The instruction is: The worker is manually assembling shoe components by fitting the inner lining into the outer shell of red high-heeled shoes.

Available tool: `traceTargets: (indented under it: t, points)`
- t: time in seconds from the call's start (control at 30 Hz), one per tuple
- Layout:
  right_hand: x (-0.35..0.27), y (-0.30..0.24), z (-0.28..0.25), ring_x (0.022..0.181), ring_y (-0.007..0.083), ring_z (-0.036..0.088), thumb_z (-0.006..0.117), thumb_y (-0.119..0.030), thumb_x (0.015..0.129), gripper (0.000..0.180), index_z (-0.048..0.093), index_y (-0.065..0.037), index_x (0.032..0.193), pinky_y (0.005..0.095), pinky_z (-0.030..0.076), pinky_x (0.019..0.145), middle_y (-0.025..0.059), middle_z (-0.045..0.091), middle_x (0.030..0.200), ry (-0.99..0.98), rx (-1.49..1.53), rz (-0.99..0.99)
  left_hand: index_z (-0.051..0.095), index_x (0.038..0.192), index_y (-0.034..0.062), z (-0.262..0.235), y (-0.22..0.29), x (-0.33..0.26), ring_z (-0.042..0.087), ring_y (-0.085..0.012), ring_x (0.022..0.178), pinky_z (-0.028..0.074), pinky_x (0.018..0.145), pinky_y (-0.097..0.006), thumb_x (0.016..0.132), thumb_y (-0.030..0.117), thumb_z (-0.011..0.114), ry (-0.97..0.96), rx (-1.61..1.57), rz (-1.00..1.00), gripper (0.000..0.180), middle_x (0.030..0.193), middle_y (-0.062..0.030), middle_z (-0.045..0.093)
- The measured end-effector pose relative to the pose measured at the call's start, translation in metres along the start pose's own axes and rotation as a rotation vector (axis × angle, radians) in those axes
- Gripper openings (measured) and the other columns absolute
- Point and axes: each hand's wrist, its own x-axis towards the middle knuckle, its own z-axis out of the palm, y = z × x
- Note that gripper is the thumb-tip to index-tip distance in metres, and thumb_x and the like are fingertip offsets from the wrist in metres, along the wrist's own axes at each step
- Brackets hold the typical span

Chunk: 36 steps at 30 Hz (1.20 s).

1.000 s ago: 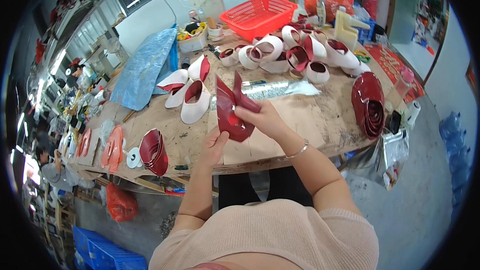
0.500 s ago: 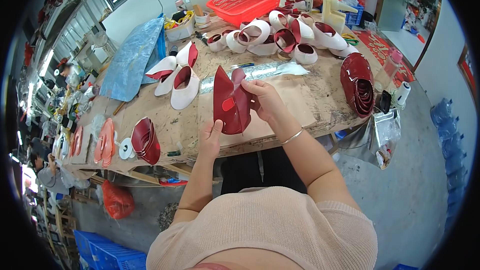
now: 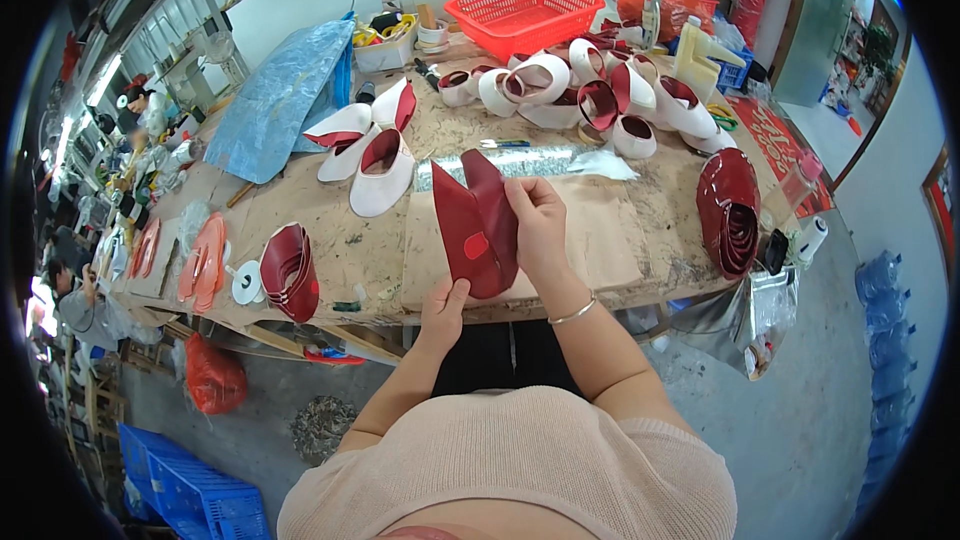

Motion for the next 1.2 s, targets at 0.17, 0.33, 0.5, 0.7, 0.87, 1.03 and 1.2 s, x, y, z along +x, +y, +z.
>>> traceTargets:
  t: [0.17,0.33,0.5,0.7,0.87,1.03,1.2]
  points:
    - [0.022,-0.024,-0.002,0.074,0.0057,0.058,0.064,-0.012,0.089,0.017,0.063,-0.002,0.103,0.0187,0.046,0.064,-0.0002,0.063,0.085,-0.483,-0.158,0.416,0.055,0.116,0.0012,-0.013,0.028,0.052,0.059,-0.0170,0.100,0.047,0.088,-0.033,0.099,0.020,0.048,0.180,-0.752,-0.259,0.026,0.109,-0.0072,0.062]
    - [0.015,-0.032,-0.008,0.074,0.0087,0.062,0.066,-0.010,0.087,0.015,0.064,-0.001,0.099,0.0237,0.051,0.063,0.0037,0.066,0.086,-0.326,0.057,0.334,0.055,0.116,-0.0014,0.006,0.042,0.084,0.060,-0.0180,0.104,0.047,0.093,-0.036,0.101,0.023,0.042,0.106,-1.001,-0.314,0.032,0.116,-0.0113,0.061]
    - [0.017,-0.056,0.002,0.077,0.0088,0.062,0.066,-0.010,0.087,0.014,0.064,0.000,0.097,0.0243,0.052,0.071,0.0038,0.066,0.087,-0.314,0.150,0.425,0.052,0.120,0.0006,0.010,0.048,0.096,0.057,-0.0245,0.113,0.044,0.099,-0.041,0.102,0.028,0.035,0.161,-1.176,-0.521,0.037,0.120,-0.0139,0.060]
    - [0.004,-0.055,0.004,0.077,0.0066,0.059,0.070,-0.008,0.084,0.019,0.067,0.001,0.100,0.0218,0.049,0.069,0.0036,0.067,0.090,-0.341,-0.366,0.166,0.052,0.119,0.0013,0.009,0.053,0.106,0.056,-0.0253,0.112,0.044,0.099,-0.043,0.103,0.029,0.032,0.288,-1.144,-0.528,0.038,0.119,-0.0133,0.059]
    - [0.005,-0.054,0.006,0.076,0.0070,0.061,0.067,-0.010,0.087,0.021,0.065,0.002,0.104,0.0223,0.050,0.067,0.0046,0.068,0.090,-0.327,-0.009,0.300,0.051,0.120,0.0015,0.002,0.053,0.097,0.056,-0.0249,0.111,0.043,0.100,-0.043,0.103,0.029,0.030,0.224,-1.276,-0.465,0.038,0.120,-0.0122,0.058]
    - [0.011,-0.068,0.011,0.074,0.0053,0.059,0.070,-0.014,0.084,0.024,0.064,0.003,0.099,0.0226,0.048,0.064,0.0035,0.066,0.085,-0.592,-0.333,0.322,0.050,0.123,0.0013,0.007,0.009,0.087,0.051,-0.0234,0.120,0.039,0.104,-0.040,0.103,0.026,0.030,0.218,-1.128,-0.097,0.038,0.128,-0.0118,0.054]
    - [0.039,-0.097,0.027,0.073,0.0246,0.063,0.077,-0.014,0.069,0.025,0.063,-0.001,0.086,0.0334,0.051,0.068,0.0089,0.065,0.087,-1.018,-1.272,-0.459,0.042,0.130,0.0018,0.022,-0.004,0.081,0.050,-0.0216,0.119,0.037,0.104,-0.040,0.098,0.020,0.045,0.355,-0.793,-0.204,0.037,0.131,-0.0120,0.050]
